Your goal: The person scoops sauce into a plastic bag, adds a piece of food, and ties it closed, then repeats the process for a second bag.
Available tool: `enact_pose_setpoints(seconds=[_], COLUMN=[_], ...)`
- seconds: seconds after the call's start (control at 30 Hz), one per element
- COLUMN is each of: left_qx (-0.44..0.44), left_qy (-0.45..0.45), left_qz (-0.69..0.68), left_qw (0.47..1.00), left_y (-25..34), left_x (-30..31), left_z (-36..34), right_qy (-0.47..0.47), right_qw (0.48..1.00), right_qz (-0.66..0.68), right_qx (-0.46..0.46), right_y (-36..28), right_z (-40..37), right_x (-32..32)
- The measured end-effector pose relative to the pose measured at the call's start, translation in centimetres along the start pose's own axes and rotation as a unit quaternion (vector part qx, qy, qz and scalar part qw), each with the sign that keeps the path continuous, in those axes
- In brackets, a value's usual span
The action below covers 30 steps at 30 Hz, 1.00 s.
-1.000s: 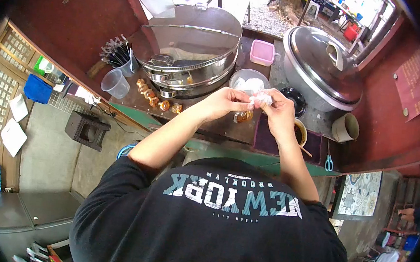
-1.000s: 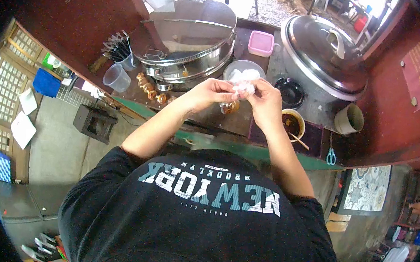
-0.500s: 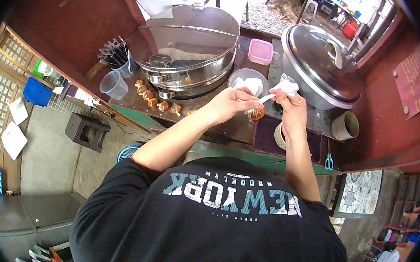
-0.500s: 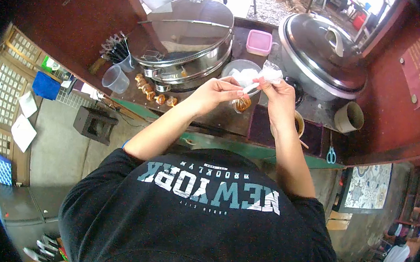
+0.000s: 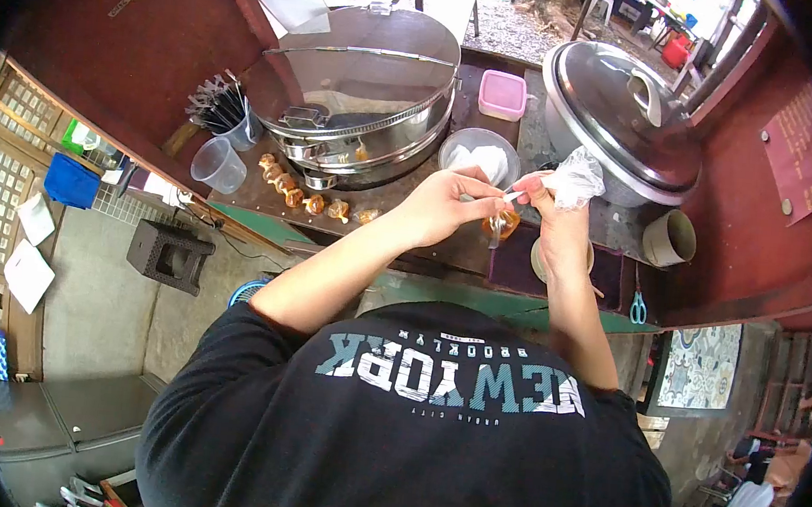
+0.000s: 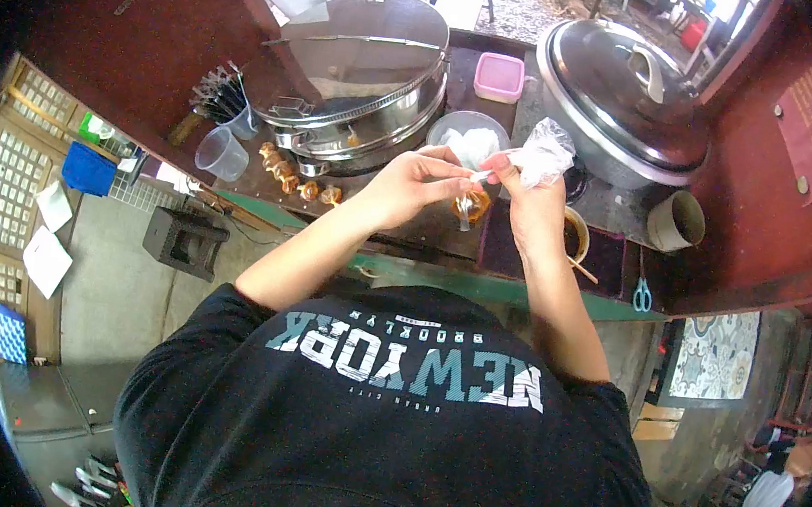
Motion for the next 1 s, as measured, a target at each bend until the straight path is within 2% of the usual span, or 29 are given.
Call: enact_pose_setpoints(seconds=[0.17, 0.3, 0.4, 0.5, 0.6, 0.7, 0.73, 0.8, 0.9, 1.0], left_qx=[0.019, 0.029, 0.015, 0.008, 0.030, 0.010, 0.030, 0.068, 0.023, 0.033], left_qy=[-0.026, 0.030, 0.044, 0.064, 0.071, -0.013, -0.049, -0.118, -0.104, -0.078], left_qz=[-0.012, 0.051, 0.045, 0.098, 0.102, -0.021, -0.123, -0.321, -0.223, -0.125], left_qw=[0.999, 0.998, 0.998, 0.993, 0.992, 1.000, 0.991, 0.937, 0.969, 0.989], left_y=[0.0, 1.2, 0.2, 0.8, 0.9, -0.5, -0.8, -1.1, -0.7, 0.2], left_x=[1.3, 1.7, 1.6, 1.3, 1.1, 1.0, 1.0, 0.8, 0.4, 0.5], left_z=[-0.3, -0.9, -0.3, -0.5, -0.6, -0.3, -0.4, -0.9, -1.2, -1.9], right_qy=[-0.065, -0.086, -0.087, -0.098, -0.103, -0.061, -0.051, -0.032, -0.063, -0.053], right_qw=[0.996, 0.996, 0.996, 0.994, 0.992, 0.998, 0.998, 0.999, 0.997, 0.997], right_qz=[-0.061, -0.017, -0.015, -0.023, -0.036, 0.013, 0.022, 0.040, 0.042, 0.052], right_qx=[-0.002, 0.024, 0.021, 0.040, 0.059, -0.017, -0.014, -0.009, -0.001, 0.029], right_y=[-0.2, -1.0, -0.9, -0.7, -0.8, -1.2, -1.2, -1.2, -1.7, -2.0], right_z=[-0.1, -0.7, -1.0, -1.0, -1.0, -1.2, -1.2, -1.2, -1.3, -1.6], right_x=[-0.2, -1.0, -1.0, -1.1, -1.3, -1.5, -1.4, -1.4, -1.4, -1.6])
Point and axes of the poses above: each hand's wrist, its own z-axis towards the middle knuckle, its own x-axis out of the back of the hand, y = z × x, the point moved 3 cm from there along z, towards the middle knuckle, and after that the axes turned 12 degrees about x, right-handed, at the moved point
